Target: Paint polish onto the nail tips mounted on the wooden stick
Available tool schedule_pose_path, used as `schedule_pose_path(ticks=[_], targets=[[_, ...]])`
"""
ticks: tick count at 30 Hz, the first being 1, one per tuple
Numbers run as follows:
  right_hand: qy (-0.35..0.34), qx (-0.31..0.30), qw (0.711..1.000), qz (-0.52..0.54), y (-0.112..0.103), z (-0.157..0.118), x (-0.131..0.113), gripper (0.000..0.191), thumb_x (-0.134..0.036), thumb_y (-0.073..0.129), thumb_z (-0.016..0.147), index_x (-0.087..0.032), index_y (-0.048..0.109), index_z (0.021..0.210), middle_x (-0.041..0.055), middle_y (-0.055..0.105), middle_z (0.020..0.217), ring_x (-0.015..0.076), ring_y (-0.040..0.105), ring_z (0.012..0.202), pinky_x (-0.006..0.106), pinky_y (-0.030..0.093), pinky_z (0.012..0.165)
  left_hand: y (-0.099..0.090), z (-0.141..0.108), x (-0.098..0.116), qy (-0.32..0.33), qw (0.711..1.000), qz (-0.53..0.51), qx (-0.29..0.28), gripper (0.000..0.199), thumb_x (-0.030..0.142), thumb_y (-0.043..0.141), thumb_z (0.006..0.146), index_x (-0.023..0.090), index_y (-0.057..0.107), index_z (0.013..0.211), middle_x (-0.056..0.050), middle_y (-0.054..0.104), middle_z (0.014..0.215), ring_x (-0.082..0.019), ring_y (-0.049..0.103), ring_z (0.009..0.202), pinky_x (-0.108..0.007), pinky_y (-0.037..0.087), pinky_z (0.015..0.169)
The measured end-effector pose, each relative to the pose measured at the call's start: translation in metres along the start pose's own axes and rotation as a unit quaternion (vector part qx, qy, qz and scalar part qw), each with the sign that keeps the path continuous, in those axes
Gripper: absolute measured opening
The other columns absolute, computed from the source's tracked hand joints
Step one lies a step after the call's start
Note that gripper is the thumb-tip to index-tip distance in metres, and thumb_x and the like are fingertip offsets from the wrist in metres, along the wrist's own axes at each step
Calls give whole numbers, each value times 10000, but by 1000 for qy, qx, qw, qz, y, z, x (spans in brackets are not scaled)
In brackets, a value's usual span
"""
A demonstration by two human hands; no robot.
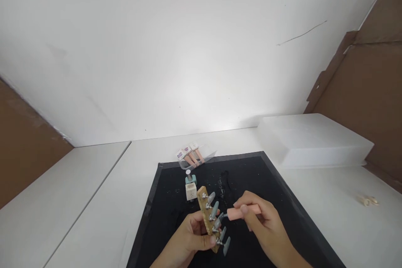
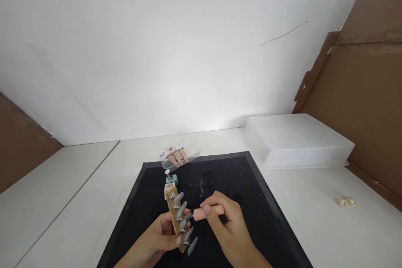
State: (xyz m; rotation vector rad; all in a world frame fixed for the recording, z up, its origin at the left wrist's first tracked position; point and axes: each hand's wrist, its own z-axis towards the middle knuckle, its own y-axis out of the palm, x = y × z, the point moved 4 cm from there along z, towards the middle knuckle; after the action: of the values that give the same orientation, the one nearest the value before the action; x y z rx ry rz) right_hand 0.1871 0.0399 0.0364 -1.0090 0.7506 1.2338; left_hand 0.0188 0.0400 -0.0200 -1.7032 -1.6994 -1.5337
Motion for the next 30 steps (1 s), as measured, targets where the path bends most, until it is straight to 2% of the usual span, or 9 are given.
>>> schedule_pose_path(ticks=[4, 9, 11, 15, 18, 21, 25, 30], targets=[[38, 41, 998, -19, -1, -1, 3, 284, -321, 473, 882, -187, 620, 680, -31, 513, 533, 110, 419, 421, 219, 336, 413, 0, -5, 1, 2, 1000, -7, 11, 403, 242, 856, 418, 154, 704, 781, -6, 621, 711, -121, 518, 713, -265, 352, 723], [3, 80, 997, -1, -5, -2, 2, 289, -342, 484, 886, -193, 617, 678, -25, 528, 552, 107, 419, 412, 223, 343, 414, -2, -6, 1, -7, 999, -17, 31, 468, 229, 857, 415, 151, 705, 850, -18, 623, 736, -133, 520, 723, -283, 352, 732], [-22, 67, 997, 19, -4, -3, 1, 281, -346, 483, 891, -193, 619, 698, -14, 550, 588, 105, 427, 413, 226, 357, 418, -3, -3, 0, -9, 999, -16, 32, 467, 237, 855, 419, 154, 706, 854, -17, 617, 729, -134, 510, 711, -284, 351, 716], [-50, 1, 998, 44, -1, -3, -2, 275, -366, 478, 896, -194, 634, 748, -10, 538, 594, 111, 445, 425, 231, 365, 422, -1, 1, 0, -1, 1000, -8, 11, 447, 260, 858, 405, 163, 709, 815, 0, 592, 667, -123, 482, 661, -282, 349, 685], [-65, -42, 996, 47, 0, -3, -4, 252, -362, 479, 897, -197, 637, 791, -5, 544, 614, 119, 471, 465, 233, 370, 446, 0, 2, 2, -1, 1000, 4, 22, 418, 260, 851, 419, 175, 709, 802, 9, 588, 671, -120, 472, 664, -271, 347, 676], [-71, -54, 995, 32, 1, -2, -4, 209, -311, 491, 891, -198, 634, 789, 1, 561, 629, 136, 509, 526, 238, 389, 490, 3, 1, 4, -2, 1000, 13, 23, 373, 266, 846, 428, 174, 708, 763, 14, 583, 651, -117, 462, 647, -264, 342, 657], [-36, -33, 999, 5, 1, 0, -2, 206, -266, 495, 879, -188, 631, 746, -7, 556, 613, 125, 494, 496, 231, 386, 478, 4, -1, 5, 7, 1000, 5, 27, 348, 251, 849, 416, 160, 710, 722, 0, 595, 662, -128, 477, 669, -267, 350, 661], [14, 28, 999, -16, -1, 0, 0, 274, -328, 487, 879, -187, 632, 694, -31, 498, 520, 115, 425, 416, 228, 356, 428, 3, -5, 4, -5, 999, 3, 37, 363, 254, 855, 403, 159, 714, 723, -10, 615, 696, -137, 499, 703, -271, 357, 698]])
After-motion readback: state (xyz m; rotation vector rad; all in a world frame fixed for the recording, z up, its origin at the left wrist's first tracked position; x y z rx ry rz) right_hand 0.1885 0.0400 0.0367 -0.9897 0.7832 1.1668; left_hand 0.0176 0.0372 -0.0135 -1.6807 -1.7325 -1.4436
